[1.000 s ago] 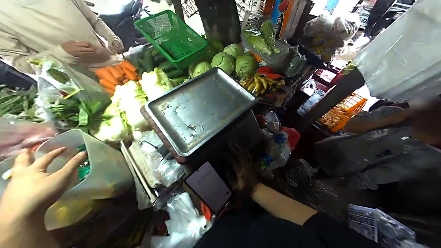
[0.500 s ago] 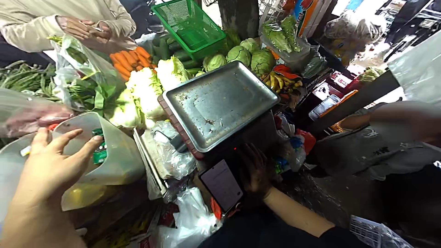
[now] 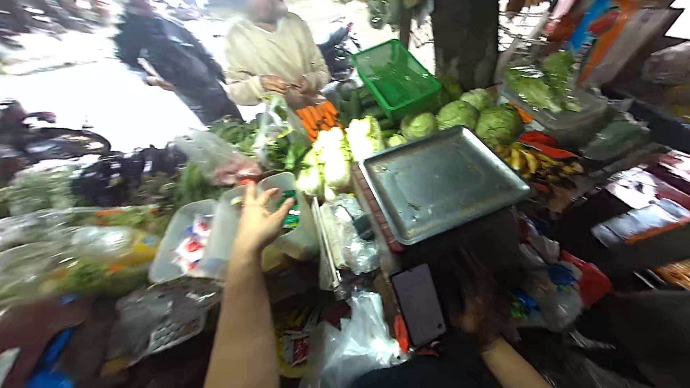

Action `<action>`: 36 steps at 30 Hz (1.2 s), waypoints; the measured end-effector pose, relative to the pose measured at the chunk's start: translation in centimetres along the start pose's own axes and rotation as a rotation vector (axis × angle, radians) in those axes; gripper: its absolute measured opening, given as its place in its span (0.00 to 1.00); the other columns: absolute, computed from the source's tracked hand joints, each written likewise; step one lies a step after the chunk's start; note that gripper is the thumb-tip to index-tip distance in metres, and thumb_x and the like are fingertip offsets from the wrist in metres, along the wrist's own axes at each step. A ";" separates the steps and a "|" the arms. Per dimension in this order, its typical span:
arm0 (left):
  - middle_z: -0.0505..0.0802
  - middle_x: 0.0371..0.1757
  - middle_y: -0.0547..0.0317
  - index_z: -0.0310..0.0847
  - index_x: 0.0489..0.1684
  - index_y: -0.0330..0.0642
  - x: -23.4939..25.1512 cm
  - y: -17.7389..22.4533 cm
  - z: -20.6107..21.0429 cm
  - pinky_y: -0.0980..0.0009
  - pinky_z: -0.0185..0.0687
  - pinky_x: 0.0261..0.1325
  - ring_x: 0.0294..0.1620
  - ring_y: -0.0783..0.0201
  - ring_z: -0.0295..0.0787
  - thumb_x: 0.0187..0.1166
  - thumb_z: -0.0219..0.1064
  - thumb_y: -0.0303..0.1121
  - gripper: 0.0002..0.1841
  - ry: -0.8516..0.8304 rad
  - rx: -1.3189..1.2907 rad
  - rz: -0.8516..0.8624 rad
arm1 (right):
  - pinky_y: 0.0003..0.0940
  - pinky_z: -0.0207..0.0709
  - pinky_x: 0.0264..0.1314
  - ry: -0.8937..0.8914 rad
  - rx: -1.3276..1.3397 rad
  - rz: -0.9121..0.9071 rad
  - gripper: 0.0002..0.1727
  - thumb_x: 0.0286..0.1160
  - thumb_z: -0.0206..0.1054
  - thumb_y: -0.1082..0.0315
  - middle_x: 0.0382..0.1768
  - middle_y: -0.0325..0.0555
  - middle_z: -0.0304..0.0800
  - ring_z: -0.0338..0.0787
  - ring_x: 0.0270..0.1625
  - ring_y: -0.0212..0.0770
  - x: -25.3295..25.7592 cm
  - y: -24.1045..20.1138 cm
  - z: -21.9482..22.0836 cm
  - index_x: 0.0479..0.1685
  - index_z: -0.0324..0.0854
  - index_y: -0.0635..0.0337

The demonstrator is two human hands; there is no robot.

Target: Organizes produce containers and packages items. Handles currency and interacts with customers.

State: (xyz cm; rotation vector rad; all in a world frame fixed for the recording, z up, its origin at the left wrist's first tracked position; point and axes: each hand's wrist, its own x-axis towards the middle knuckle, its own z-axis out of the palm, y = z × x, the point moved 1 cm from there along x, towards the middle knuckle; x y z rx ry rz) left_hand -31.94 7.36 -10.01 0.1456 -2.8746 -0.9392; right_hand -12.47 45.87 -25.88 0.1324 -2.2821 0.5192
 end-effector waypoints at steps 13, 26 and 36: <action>0.80 0.82 0.49 0.88 0.60 0.45 0.2 -0.5 0.3 0.37 0.67 0.77 0.81 0.43 0.75 0.88 0.47 0.40 0.21 0.034 -0.063 -0.006 | 0.53 0.47 0.93 0.003 0.003 -0.009 0.31 0.87 0.47 0.47 0.85 0.52 0.72 0.62 0.92 0.50 -0.2 0.3 0.1 0.83 0.73 0.49; 0.97 0.47 0.48 0.57 0.91 0.39 0.5 0.0 0.3 0.50 0.81 0.65 0.49 0.54 0.93 0.95 0.48 0.47 0.31 0.001 -0.179 0.006 | 0.51 0.45 0.93 0.013 0.034 -0.007 0.31 0.87 0.47 0.47 0.85 0.52 0.73 0.62 0.92 0.49 -0.3 0.5 0.2 0.83 0.74 0.50; 0.94 0.59 0.44 0.50 0.95 0.44 0.0 0.2 0.0 0.43 0.76 0.68 0.63 0.44 0.89 0.94 0.42 0.36 0.29 -0.047 -0.188 -0.002 | 0.56 0.46 0.92 -0.007 0.077 -0.001 0.30 0.86 0.48 0.50 0.84 0.54 0.74 0.63 0.91 0.52 -0.4 0.5 -0.1 0.82 0.75 0.50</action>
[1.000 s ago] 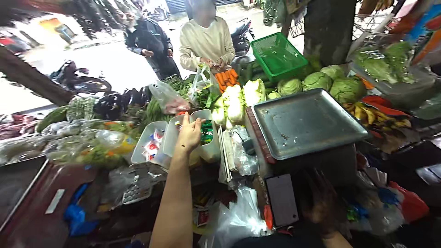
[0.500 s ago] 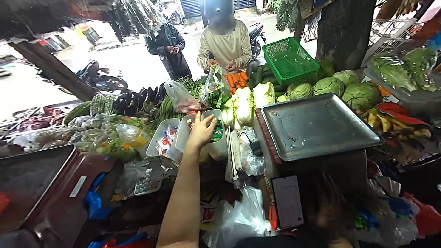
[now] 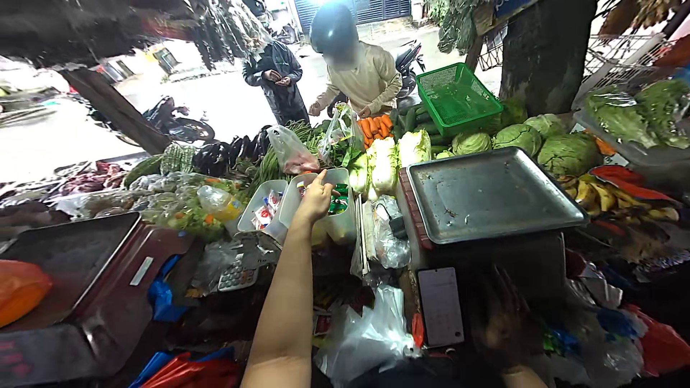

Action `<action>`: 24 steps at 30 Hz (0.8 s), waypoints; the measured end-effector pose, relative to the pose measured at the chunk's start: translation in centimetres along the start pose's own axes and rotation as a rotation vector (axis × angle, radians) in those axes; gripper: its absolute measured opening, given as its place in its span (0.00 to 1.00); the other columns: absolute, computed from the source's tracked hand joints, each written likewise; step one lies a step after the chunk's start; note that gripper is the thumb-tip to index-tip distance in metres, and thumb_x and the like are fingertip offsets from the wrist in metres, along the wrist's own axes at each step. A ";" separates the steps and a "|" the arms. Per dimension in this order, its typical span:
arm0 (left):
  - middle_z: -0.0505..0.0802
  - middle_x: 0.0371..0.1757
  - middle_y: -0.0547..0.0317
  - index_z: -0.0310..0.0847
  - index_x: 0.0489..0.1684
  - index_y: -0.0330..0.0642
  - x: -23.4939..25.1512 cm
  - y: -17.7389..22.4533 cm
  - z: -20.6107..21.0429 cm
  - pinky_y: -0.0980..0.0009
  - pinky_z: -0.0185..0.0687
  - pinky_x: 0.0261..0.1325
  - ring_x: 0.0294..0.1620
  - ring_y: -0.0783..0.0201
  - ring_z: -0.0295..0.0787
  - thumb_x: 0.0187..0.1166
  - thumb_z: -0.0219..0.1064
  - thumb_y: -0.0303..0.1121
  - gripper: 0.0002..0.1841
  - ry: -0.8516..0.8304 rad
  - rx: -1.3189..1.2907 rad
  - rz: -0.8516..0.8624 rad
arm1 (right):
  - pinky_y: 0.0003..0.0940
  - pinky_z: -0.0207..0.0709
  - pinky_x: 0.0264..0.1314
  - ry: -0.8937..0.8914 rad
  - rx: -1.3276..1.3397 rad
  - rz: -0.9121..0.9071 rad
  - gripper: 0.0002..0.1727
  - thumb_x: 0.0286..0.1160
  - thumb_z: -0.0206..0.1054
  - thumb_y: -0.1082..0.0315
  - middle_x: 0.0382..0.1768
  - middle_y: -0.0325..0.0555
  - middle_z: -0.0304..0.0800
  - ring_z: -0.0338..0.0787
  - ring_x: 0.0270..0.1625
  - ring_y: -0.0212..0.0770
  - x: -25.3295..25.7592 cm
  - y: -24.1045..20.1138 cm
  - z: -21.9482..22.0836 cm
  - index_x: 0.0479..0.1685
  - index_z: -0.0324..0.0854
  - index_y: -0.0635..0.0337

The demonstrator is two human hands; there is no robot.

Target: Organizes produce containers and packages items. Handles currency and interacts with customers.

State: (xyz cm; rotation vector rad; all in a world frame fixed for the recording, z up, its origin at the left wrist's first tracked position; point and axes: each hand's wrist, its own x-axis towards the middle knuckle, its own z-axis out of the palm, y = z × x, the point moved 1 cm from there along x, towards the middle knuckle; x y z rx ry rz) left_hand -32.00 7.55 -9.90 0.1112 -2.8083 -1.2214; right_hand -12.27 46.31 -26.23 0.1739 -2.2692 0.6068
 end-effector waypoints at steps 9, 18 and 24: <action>0.77 0.84 0.44 0.66 0.86 0.38 0.7 -0.7 0.0 0.42 0.66 0.80 0.80 0.45 0.77 0.94 0.37 0.36 0.26 -0.017 0.051 0.048 | 0.61 0.44 0.91 -0.020 -0.006 0.015 0.32 0.86 0.47 0.46 0.85 0.54 0.73 0.63 0.91 0.53 0.0 -0.3 -0.1 0.83 0.75 0.51; 0.65 0.90 0.39 0.88 0.61 0.36 -0.2 0.2 -0.3 0.39 0.56 0.86 0.90 0.39 0.59 0.95 0.39 0.34 0.25 -0.028 0.181 0.169 | 0.57 0.42 0.92 0.006 -0.056 -0.007 0.32 0.86 0.47 0.45 0.84 0.55 0.73 0.62 0.92 0.52 0.2 -0.4 0.1 0.81 0.74 0.52; 0.81 0.81 0.47 0.84 0.69 0.37 0.2 0.1 0.0 0.43 0.66 0.81 0.80 0.46 0.77 0.96 0.40 0.40 0.25 0.003 0.091 0.096 | 0.55 0.42 0.92 0.011 -0.096 -0.003 0.30 0.87 0.47 0.47 0.83 0.55 0.74 0.63 0.91 0.50 0.2 -0.3 0.2 0.80 0.76 0.51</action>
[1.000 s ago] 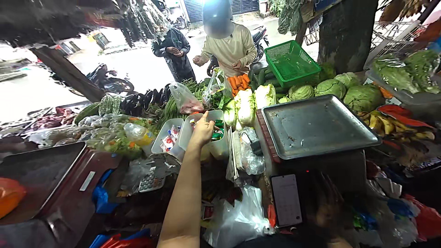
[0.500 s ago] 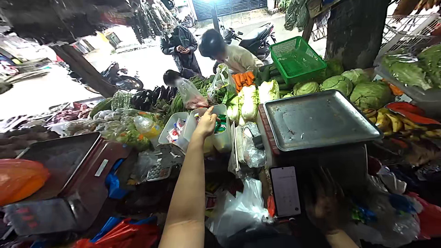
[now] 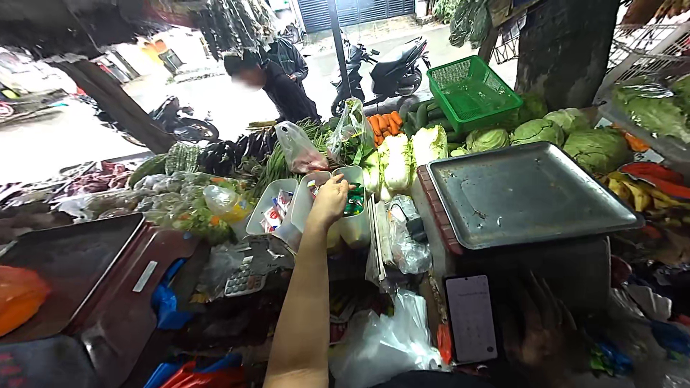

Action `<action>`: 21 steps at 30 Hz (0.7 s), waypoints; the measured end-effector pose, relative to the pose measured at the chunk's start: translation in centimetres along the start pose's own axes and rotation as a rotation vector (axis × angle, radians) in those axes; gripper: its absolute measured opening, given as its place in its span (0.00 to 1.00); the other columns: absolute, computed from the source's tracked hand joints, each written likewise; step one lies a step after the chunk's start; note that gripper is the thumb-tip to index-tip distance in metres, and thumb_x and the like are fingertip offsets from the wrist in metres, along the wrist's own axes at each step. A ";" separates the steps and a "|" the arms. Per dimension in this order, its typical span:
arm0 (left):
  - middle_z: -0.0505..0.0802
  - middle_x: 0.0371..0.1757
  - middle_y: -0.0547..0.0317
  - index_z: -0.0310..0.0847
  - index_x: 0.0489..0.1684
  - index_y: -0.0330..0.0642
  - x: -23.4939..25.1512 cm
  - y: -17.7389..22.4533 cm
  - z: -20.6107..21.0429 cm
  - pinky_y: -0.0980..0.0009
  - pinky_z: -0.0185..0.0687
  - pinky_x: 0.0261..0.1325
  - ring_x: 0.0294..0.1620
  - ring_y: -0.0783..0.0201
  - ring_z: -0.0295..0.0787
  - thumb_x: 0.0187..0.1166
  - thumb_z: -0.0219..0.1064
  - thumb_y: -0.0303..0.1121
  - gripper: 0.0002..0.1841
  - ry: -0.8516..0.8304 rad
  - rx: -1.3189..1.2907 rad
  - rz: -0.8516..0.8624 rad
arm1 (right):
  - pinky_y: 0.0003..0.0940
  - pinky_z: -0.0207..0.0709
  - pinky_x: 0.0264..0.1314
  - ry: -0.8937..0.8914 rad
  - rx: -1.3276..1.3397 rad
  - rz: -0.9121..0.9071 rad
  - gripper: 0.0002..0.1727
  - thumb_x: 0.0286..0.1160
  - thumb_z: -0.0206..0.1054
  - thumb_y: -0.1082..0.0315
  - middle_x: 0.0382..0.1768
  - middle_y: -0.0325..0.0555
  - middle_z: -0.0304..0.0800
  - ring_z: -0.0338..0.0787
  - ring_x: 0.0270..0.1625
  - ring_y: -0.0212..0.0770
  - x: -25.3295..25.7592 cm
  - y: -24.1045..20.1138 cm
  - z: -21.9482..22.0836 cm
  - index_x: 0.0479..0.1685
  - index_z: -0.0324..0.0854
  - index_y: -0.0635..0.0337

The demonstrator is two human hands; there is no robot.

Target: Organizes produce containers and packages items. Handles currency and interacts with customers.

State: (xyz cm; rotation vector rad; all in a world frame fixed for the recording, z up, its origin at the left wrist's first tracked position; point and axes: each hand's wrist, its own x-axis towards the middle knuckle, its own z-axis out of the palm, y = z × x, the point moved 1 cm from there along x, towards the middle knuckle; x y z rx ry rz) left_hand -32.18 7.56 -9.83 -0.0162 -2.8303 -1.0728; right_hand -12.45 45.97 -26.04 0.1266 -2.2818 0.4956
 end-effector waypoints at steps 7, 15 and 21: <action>0.96 0.35 0.53 0.75 0.79 0.36 -0.4 0.0 0.1 0.59 0.85 0.47 0.31 0.63 0.90 0.94 0.49 0.37 0.23 0.077 -0.103 -0.076 | 0.53 0.43 0.92 -0.009 -0.015 -0.001 0.29 0.87 0.49 0.48 0.83 0.55 0.74 0.63 0.91 0.50 -0.1 0.0 -0.1 0.80 0.75 0.51; 0.97 0.40 0.52 0.81 0.72 0.35 -0.5 -0.5 0.4 0.53 0.84 0.51 0.38 0.59 0.92 0.91 0.57 0.43 0.23 0.090 -0.059 -0.043 | 0.54 0.45 0.91 -0.015 -0.031 -0.006 0.29 0.87 0.49 0.48 0.83 0.57 0.73 0.64 0.91 0.52 0.0 -0.2 -0.4 0.81 0.75 0.51; 0.80 0.81 0.49 0.95 0.42 0.43 -0.6 -0.1 0.4 0.40 0.73 0.73 0.74 0.47 0.82 0.87 0.63 0.44 0.17 0.066 0.027 -0.008 | 0.54 0.44 0.92 -0.016 -0.004 0.000 0.30 0.86 0.49 0.48 0.84 0.56 0.72 0.62 0.91 0.51 -0.2 0.0 -0.4 0.81 0.74 0.51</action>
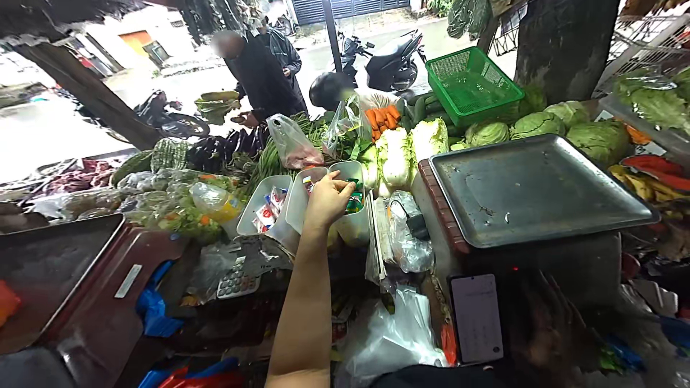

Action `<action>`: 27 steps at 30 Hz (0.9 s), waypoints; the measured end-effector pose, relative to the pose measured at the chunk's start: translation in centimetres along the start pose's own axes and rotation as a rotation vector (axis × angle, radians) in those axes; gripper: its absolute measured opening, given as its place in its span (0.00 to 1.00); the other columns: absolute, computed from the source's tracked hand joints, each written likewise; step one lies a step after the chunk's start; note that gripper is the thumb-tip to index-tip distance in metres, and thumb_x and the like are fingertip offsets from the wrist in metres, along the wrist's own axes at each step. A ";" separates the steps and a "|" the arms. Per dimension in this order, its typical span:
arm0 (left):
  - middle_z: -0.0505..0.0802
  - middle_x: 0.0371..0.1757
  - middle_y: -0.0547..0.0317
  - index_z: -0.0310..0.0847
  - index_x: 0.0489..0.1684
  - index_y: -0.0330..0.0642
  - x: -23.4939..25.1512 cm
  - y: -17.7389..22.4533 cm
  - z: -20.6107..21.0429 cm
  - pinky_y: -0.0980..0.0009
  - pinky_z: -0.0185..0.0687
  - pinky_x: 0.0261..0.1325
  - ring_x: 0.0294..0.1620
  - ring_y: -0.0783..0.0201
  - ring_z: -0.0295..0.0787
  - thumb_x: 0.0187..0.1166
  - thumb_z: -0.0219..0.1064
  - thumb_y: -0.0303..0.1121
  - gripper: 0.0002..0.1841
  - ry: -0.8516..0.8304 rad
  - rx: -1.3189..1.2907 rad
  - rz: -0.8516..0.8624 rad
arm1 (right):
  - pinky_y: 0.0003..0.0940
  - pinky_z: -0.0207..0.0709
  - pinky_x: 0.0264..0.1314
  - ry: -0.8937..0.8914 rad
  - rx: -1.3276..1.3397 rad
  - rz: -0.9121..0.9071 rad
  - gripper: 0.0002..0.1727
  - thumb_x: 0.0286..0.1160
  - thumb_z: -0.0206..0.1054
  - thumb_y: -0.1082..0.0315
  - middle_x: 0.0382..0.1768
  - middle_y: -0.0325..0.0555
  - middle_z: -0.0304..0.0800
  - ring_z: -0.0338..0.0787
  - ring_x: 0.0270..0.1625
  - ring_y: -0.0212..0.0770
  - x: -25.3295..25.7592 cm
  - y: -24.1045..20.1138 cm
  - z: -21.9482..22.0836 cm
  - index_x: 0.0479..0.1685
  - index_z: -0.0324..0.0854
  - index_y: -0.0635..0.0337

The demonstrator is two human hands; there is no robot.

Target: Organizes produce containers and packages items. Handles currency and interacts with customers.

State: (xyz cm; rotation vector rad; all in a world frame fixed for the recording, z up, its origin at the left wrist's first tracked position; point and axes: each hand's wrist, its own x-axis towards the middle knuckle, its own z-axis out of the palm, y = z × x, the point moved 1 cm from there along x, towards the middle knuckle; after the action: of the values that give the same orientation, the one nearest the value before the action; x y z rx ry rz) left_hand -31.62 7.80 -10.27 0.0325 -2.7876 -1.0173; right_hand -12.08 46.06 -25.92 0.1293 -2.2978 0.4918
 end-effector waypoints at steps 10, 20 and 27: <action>0.81 0.80 0.48 0.93 0.54 0.45 0.5 -0.1 0.0 0.39 0.69 0.78 0.80 0.47 0.76 0.87 0.62 0.45 0.17 -0.011 0.042 0.019 | 0.54 0.43 0.92 0.042 0.033 -0.023 0.29 0.86 0.50 0.47 0.85 0.51 0.73 0.61 0.92 0.48 0.0 0.5 0.6 0.81 0.74 0.47; 0.83 0.78 0.47 0.92 0.55 0.43 0.2 0.1 -0.1 0.39 0.68 0.78 0.80 0.46 0.76 0.87 0.62 0.44 0.17 -0.018 0.074 0.022 | 0.57 0.46 0.90 0.047 0.083 -0.011 0.28 0.85 0.51 0.48 0.83 0.54 0.75 0.64 0.91 0.51 0.1 0.5 0.5 0.78 0.77 0.50; 0.84 0.76 0.47 0.92 0.55 0.42 -0.1 0.5 -0.1 0.40 0.69 0.78 0.79 0.47 0.77 0.87 0.63 0.43 0.16 -0.012 0.065 0.034 | 0.54 0.45 0.90 0.056 0.083 -0.008 0.29 0.85 0.51 0.46 0.83 0.53 0.75 0.63 0.91 0.49 0.1 0.6 0.6 0.78 0.77 0.49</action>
State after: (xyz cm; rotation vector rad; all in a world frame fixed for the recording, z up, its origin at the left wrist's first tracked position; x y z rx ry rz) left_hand -31.53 8.15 -9.92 -0.0125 -2.8209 -0.9214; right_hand -12.64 46.39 -26.42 0.1634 -2.2222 0.5793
